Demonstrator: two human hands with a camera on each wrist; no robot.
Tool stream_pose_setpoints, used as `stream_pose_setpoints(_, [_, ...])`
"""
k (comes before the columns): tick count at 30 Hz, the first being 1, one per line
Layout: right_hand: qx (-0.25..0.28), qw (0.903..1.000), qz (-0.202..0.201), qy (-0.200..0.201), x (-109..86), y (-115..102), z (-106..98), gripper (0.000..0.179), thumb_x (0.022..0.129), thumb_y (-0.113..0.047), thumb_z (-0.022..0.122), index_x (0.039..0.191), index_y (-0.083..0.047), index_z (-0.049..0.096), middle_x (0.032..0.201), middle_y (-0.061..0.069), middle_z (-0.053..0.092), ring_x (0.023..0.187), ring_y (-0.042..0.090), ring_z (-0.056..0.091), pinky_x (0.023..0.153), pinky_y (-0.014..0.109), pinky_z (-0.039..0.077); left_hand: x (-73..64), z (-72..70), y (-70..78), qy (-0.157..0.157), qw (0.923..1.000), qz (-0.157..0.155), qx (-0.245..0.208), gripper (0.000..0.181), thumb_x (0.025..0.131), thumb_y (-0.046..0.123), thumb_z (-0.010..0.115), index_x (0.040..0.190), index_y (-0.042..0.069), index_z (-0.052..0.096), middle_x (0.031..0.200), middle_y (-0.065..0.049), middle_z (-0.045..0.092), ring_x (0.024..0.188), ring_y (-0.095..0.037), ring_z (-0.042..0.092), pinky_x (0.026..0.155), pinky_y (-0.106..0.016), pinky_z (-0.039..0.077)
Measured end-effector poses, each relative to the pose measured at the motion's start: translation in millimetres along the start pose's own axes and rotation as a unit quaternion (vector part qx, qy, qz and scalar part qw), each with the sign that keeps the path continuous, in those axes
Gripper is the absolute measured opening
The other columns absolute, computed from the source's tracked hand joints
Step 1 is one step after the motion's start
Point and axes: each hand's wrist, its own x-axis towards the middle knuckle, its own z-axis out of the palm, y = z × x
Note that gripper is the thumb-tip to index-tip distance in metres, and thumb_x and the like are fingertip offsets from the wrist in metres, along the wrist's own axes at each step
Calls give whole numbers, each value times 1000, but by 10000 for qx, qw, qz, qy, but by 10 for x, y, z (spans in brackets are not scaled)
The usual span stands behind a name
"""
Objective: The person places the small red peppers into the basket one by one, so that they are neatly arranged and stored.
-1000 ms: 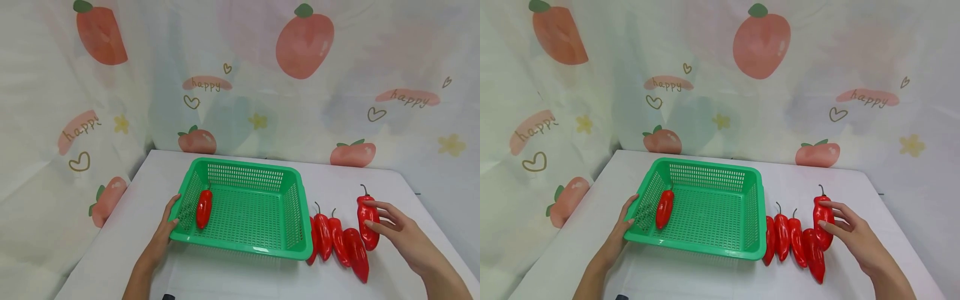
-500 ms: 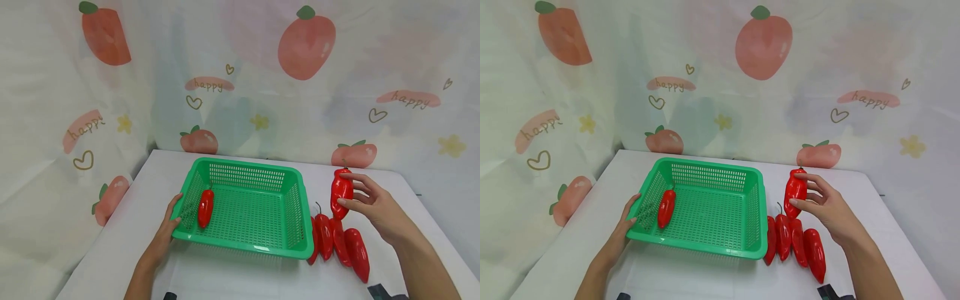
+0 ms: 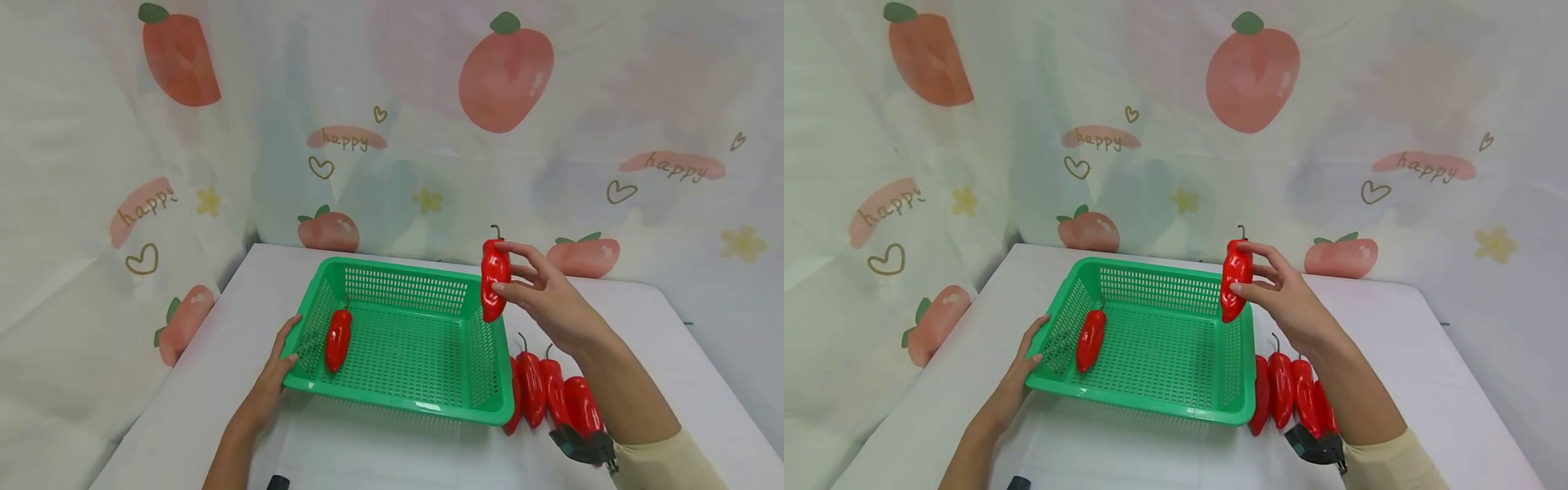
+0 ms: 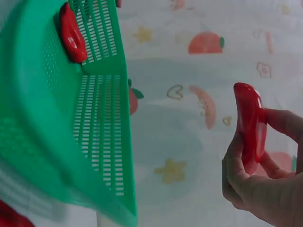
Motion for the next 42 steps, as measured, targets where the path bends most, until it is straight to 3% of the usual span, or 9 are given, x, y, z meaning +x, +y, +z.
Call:
stream_pose_setpoints(11, [428,9975,175,-542,634,-129,564,69,99,-12,68,160,-17,36,149,20,40,133,41,43,92,43,54,-1,-38,13,48,10000,-6,87,62,106,19,29,163,42,19,169,-5,11,145,-34,20,103,-58,30])
stream_pose_setpoints(21, [319,9961,215,-794,959,-70,1111,58,96,-13,73,149,-23,52,141,13,50,130,36,47,88,48,55,11,-39,-15,119,9999,-52,51,63,105,20,29,162,46,20,169,-2,11,147,-32,17,105,-62,27])
stream_pose_setpoints(27, [89,9955,177,-929,1076,98,1285,58,95,-11,74,147,-20,51,140,13,50,125,37,52,84,47,57,32,-35,-44,108,9999,-15,25,64,105,20,30,162,47,20,170,-1,10,150,-32,14,107,-68,22])
stream_pose_setpoints(35, [-431,9909,-114,-1269,1149,287,1389,60,93,-12,77,144,-20,47,134,12,53,121,36,53,81,45,57,34,-13,-58,79,10000,-29,29,63,106,20,30,161,49,20,169,1,13,147,-31,19,106,-64,24])
stream_pose_setpoints(42, [-205,9843,40,-1751,1254,454,1456,70,92,-14,78,149,-26,40,134,13,51,117,34,59,89,54,53,24,-15,-47,106,9999,-61,33,64,105,20,30,161,50,20,168,1,14,146,-30,22,106,-63,26])
